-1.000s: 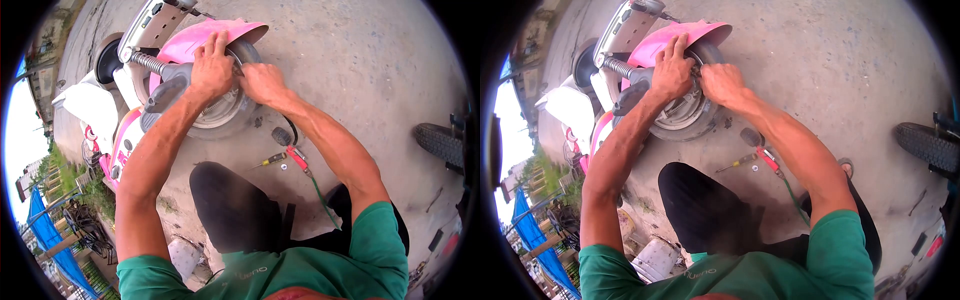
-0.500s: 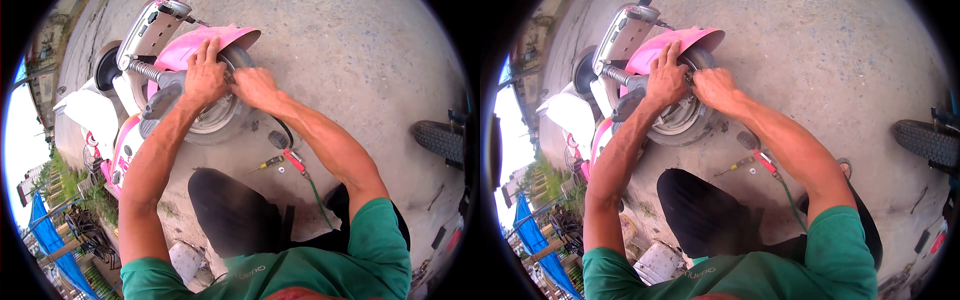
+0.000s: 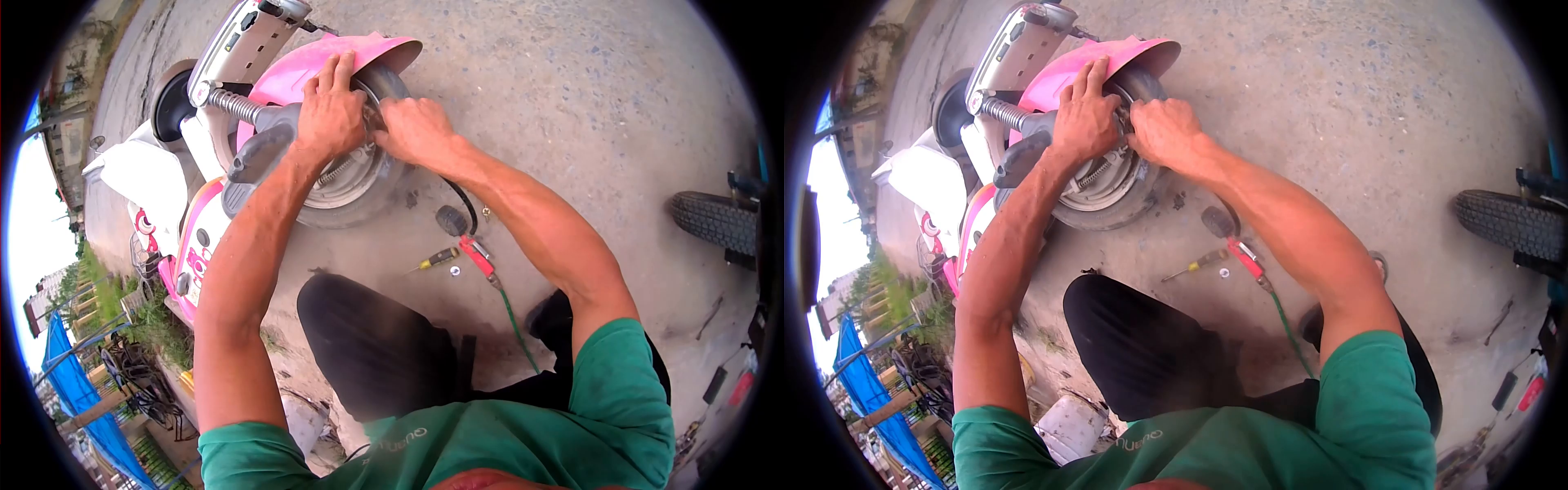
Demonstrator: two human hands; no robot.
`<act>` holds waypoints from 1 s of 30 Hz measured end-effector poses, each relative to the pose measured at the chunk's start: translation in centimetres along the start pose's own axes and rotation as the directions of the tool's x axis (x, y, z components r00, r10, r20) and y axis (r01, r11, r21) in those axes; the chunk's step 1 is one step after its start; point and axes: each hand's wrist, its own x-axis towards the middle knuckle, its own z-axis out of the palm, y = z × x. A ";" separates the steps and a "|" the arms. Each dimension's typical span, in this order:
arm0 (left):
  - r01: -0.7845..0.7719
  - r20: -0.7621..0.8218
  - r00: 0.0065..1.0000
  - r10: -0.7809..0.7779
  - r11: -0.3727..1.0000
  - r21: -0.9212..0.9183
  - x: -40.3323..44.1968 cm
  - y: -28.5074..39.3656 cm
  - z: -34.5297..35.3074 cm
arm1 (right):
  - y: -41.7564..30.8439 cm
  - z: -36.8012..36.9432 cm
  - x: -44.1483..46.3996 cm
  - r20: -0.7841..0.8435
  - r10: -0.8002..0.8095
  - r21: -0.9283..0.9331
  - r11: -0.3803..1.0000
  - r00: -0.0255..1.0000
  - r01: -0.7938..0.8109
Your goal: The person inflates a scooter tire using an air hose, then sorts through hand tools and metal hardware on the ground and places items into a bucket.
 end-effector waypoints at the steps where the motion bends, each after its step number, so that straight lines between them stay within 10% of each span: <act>1: 0.006 0.001 1.000 -0.006 1.000 0.001 0.0 0.0 0.1 | 0.0 -0.4 -0.1 0.008 0.003 0.003 1.000 1.000 -0.003; 6: 0.004 0.005 1.000 -0.004 1.000 0.009 0.0 0.0 0.1 | 0.7 -2.3 -1.3 -0.003 0.024 0.053 0.998 1.000 -0.024; 12: 0.006 0.033 0.999 -0.007 1.000 0.026 0.1 0.1 -0.2 | 7.4 -4.7 -5.8 0.366 0.214 0.229 0.922 0.906 -0.311; 19: -0.013 0.055 0.998 0.013 1.000 0.002 -0.1 0.3 -0.7 | 13.5 1.7 -16.0 0.910 0.248 -0.107 0.915 0.333 -0.388; 30: 0.029 0.002 1.000 -0.029 0.999 -0.035 0.3 0.8 -0.7 | 8.9 8.9 -23.8 0.677 0.396 -0.088 0.880 0.620 -0.466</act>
